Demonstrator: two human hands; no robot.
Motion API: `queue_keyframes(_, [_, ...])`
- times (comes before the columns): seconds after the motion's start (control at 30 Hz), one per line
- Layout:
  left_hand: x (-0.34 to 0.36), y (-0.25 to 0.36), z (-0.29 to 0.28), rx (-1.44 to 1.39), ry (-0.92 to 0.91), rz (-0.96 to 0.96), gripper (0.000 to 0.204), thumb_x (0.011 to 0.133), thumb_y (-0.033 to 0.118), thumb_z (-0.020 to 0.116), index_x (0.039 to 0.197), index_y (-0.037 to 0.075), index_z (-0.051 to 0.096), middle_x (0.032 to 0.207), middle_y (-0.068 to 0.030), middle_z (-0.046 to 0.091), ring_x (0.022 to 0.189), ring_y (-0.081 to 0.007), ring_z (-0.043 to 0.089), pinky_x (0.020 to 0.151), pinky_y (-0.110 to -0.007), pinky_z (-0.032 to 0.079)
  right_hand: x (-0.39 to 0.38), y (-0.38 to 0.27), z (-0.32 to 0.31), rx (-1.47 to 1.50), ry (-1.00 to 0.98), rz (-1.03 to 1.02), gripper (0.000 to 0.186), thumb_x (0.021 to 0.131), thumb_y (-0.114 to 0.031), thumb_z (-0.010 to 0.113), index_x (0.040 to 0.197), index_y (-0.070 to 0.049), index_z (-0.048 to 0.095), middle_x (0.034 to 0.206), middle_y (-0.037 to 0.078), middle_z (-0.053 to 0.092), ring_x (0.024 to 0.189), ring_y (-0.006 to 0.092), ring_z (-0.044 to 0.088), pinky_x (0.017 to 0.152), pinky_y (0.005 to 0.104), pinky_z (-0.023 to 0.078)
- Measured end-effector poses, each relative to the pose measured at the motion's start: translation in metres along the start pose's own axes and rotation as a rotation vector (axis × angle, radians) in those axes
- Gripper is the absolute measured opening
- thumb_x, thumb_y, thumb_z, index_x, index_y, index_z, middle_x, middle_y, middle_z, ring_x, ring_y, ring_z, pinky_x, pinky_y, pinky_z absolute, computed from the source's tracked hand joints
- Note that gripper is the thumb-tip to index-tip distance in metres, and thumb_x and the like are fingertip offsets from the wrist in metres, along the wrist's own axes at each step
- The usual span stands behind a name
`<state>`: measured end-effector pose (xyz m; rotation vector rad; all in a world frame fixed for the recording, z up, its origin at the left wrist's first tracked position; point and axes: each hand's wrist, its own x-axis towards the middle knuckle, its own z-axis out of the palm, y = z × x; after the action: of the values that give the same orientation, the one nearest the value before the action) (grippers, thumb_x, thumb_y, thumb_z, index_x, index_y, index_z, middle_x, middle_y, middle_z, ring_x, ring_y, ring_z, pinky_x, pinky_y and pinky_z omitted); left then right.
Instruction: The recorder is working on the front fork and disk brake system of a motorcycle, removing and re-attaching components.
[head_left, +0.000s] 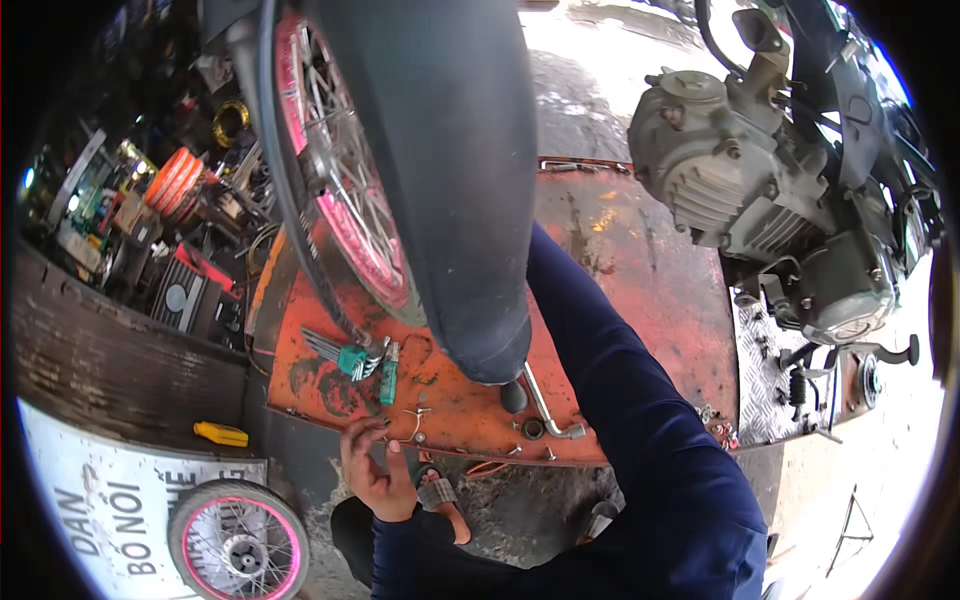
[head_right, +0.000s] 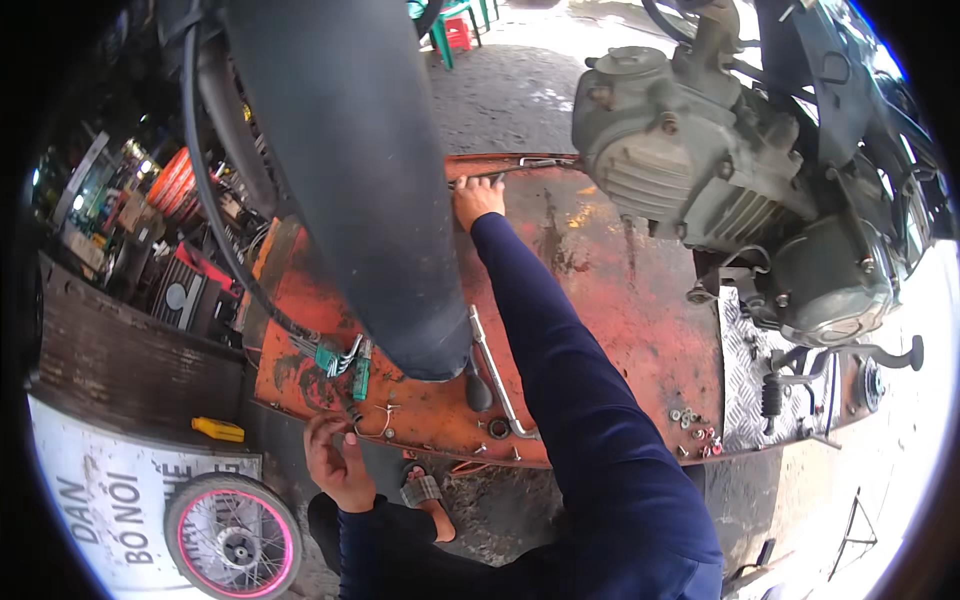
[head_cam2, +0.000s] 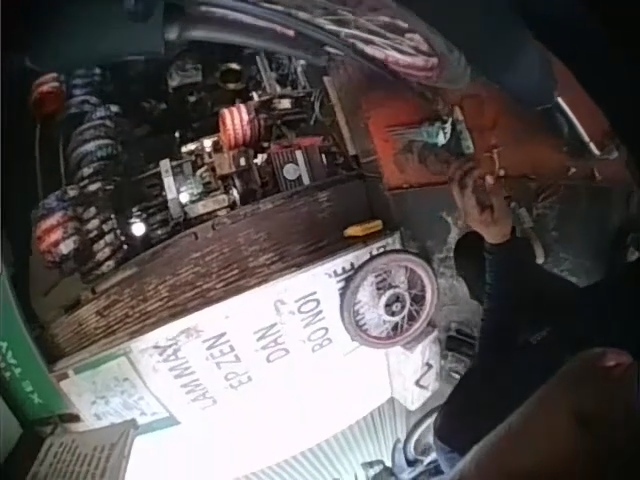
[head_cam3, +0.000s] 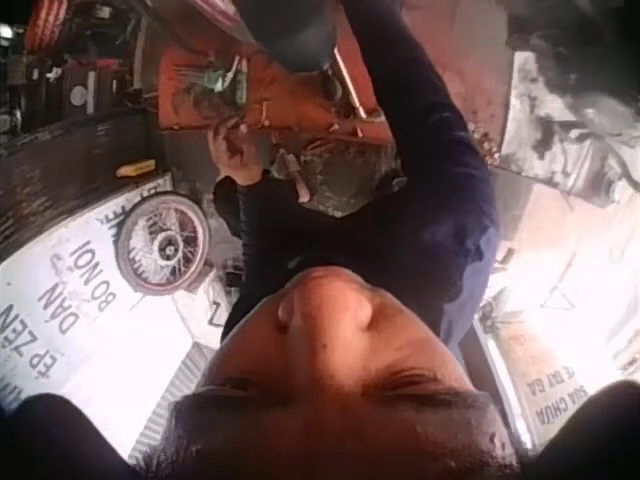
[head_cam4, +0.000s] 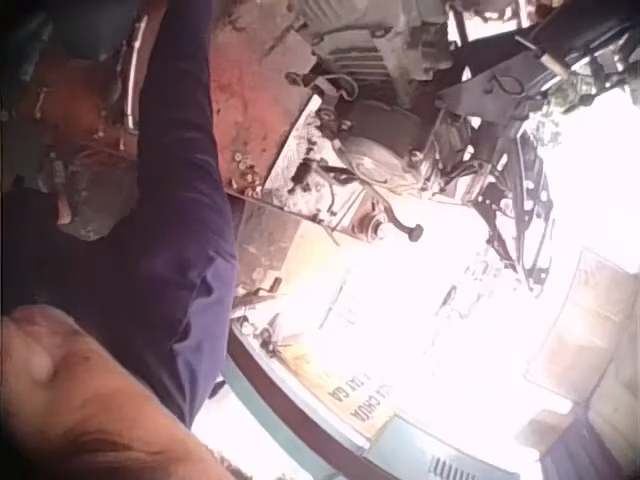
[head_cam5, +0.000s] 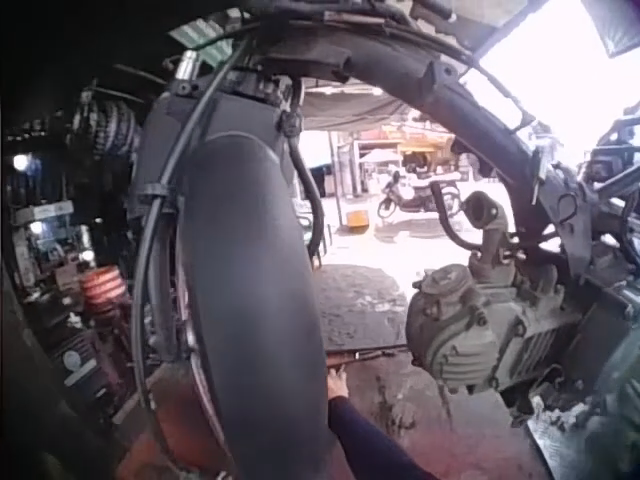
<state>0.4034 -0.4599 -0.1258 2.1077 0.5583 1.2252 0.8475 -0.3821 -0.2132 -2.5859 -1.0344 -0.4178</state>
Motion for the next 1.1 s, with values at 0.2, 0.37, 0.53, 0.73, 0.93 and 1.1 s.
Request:
queue_keyframes(0.2, [-0.015,0.026,-0.011,-0.094,0.089,-0.134,0.012,0.085,0.004,0.06,0.095,-0.001,0.057,0.101,-0.0119,0.056,0.093,-0.0212,0.055,0.084,-0.031,0.042,-0.013,0.034,-0.035,-0.135,-0.021,-0.006,0.023,0.087,-0.023,0.05,0.097,-0.014,0.068,0.099,0.009,0.067,0.098,0.0251,0.063,0.091,0.046,0.037])
queue_keyframes(0.37, [0.025,0.011,-0.04,-0.206,0.25,-0.199,0.011,0.089,0.008,0.061,0.098,0.002,0.058,0.096,-0.004,0.057,0.088,-0.0092,0.052,0.078,-0.023,0.041,-0.1,0.036,-0.122,0.246,-0.164,0.082,0.025,0.079,-0.025,0.057,0.09,-0.003,0.056,0.088,0.021,0.066,0.088,0.0388,0.064,0.077,0.0467,0.049])
queue_keyframes(0.53, [0.172,-0.029,-0.027,-0.302,0.199,0.072,0.025,0.087,0.011,0.065,0.109,0.003,0.056,0.099,-0.0007,0.056,0.089,-0.0089,0.051,0.079,-0.024,0.042,-0.202,0.065,-0.181,0.995,-0.246,0.201,0.022,0.086,-0.016,0.06,0.078,0.001,0.05,0.066,0.012,0.058,0.059,0.0224,0.061,0.055,0.037,0.048])
queue_keyframes(0.73, [0.403,-0.033,0.027,-0.278,-0.521,0.085,0.046,0.075,0.019,0.078,0.11,0.0,0.055,0.085,-0.0052,0.061,0.071,-0.0128,0.058,0.067,-0.028,0.047,-0.292,0.039,-0.208,0.935,0.043,0.473,0.027,0.089,-0.017,0.062,0.072,0.0,0.049,0.055,0.008,0.047,0.05,0.012,0.045,0.044,0.0328,0.036])
queue_keyframes(0.93, [0.389,-0.055,0.04,-0.866,-0.643,-0.131,0.027,0.079,0.011,0.07,0.097,0.003,0.051,0.063,-0.0004,0.047,0.051,-0.0087,0.046,0.046,-0.023,0.039,-0.321,0.017,-0.209,0.683,0.323,0.648,0.038,0.091,-0.023,0.06,0.063,0.001,0.05,0.049,0.002,0.037,0.049,0.0067,0.03,0.042,0.0312,0.025])
queue_keyframes(1.1, [0.389,-0.055,0.054,-0.744,-0.621,-0.045,0.021,0.082,0.013,0.068,0.093,0.003,0.054,0.062,0.0002,0.048,0.05,-0.0074,0.045,0.045,-0.022,0.036,-0.301,0.002,-0.196,1.094,0.472,0.766,0.038,0.095,-0.022,0.055,0.061,-0.01,0.046,0.053,-0.007,0.04,0.045,0.003,0.031,0.042,0.0247,0.023])
